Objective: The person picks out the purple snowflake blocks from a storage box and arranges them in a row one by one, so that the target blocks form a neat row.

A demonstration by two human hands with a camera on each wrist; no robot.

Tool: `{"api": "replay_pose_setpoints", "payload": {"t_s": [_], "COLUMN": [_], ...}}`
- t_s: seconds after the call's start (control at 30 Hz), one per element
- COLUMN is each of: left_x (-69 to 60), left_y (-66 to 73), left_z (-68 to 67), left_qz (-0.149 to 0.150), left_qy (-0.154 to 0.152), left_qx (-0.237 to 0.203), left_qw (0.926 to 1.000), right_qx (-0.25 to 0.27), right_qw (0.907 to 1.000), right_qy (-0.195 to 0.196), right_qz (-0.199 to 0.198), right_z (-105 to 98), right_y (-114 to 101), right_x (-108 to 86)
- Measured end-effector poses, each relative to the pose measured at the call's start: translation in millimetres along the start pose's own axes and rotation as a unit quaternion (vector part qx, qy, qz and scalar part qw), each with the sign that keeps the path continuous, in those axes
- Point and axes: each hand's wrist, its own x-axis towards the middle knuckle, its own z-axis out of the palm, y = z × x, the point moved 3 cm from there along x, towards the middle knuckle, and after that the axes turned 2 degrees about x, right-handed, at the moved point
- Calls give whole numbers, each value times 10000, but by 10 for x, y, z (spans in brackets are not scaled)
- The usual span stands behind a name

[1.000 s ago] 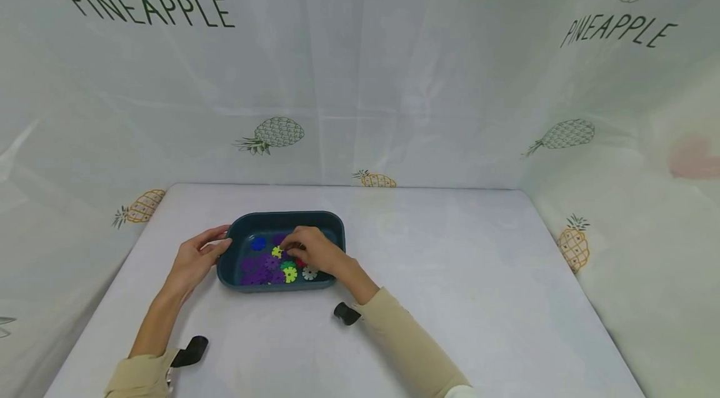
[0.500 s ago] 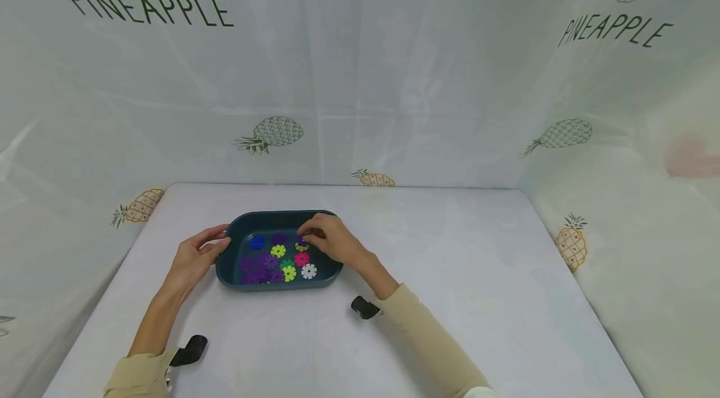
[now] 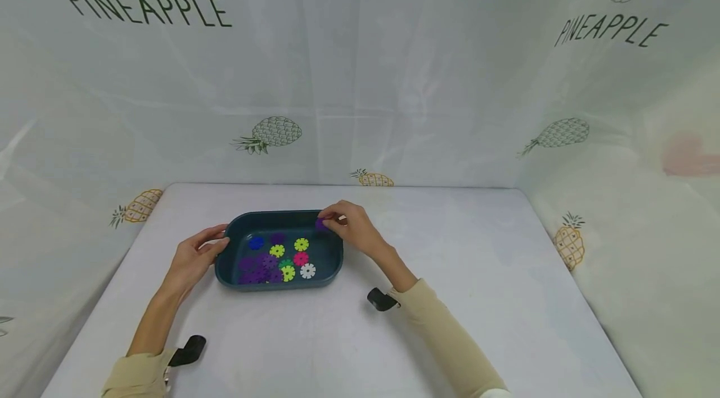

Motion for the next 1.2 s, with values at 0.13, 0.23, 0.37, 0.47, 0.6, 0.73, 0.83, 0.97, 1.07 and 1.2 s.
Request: {"api": "replay_pose_setpoints", "payload": {"t_s": [0.13, 0.23, 0.37, 0.47, 0.6, 0.73, 0.83, 0.97, 1.07, 1.2], "left_x": [0, -4, -6, -9, -14, -8, -13, -31, -33, -37], "left_y": [-10, -14, -11, 0, 20, 31, 33, 31, 31, 34], "left_z": [-22, -42, -61, -61, -47, -28, -26, -24, -13, -8], "left_qz": [41, 75, 93, 103, 112, 109, 102, 89, 117, 137], "left_qy": [30, 13, -17, -29, -7, -25, -36, -39, -68, -51], "left_qx": [-17, 40, 68, -10, -70, -97, -78, -59, -92, -79], "left_qw": [10000, 10000, 9999, 9999, 9999, 9999, 9999, 9999, 9999, 9999], "right_qx": [109, 287, 351, 305, 340, 310, 281, 238, 172, 180], "right_qw": [9994, 9981, 9956, 9933, 9890, 9841, 9831, 9833, 9825, 9821], "right_qy": [270, 470, 780, 985, 1227, 1444, 1453, 1405, 1405, 1362], "right_qz": [181, 267, 386, 514, 748, 990, 1079, 1129, 1213, 1290], "right_z": [-100, -175, -263, -307, -331, -323, -294, -245, -217, -174], "right_y": [78, 129, 224, 330, 475, 599, 670, 743, 805, 895], "right_x": [-13, -36, -72, -108, -184, -260, -298, -336, -357, -357]}}
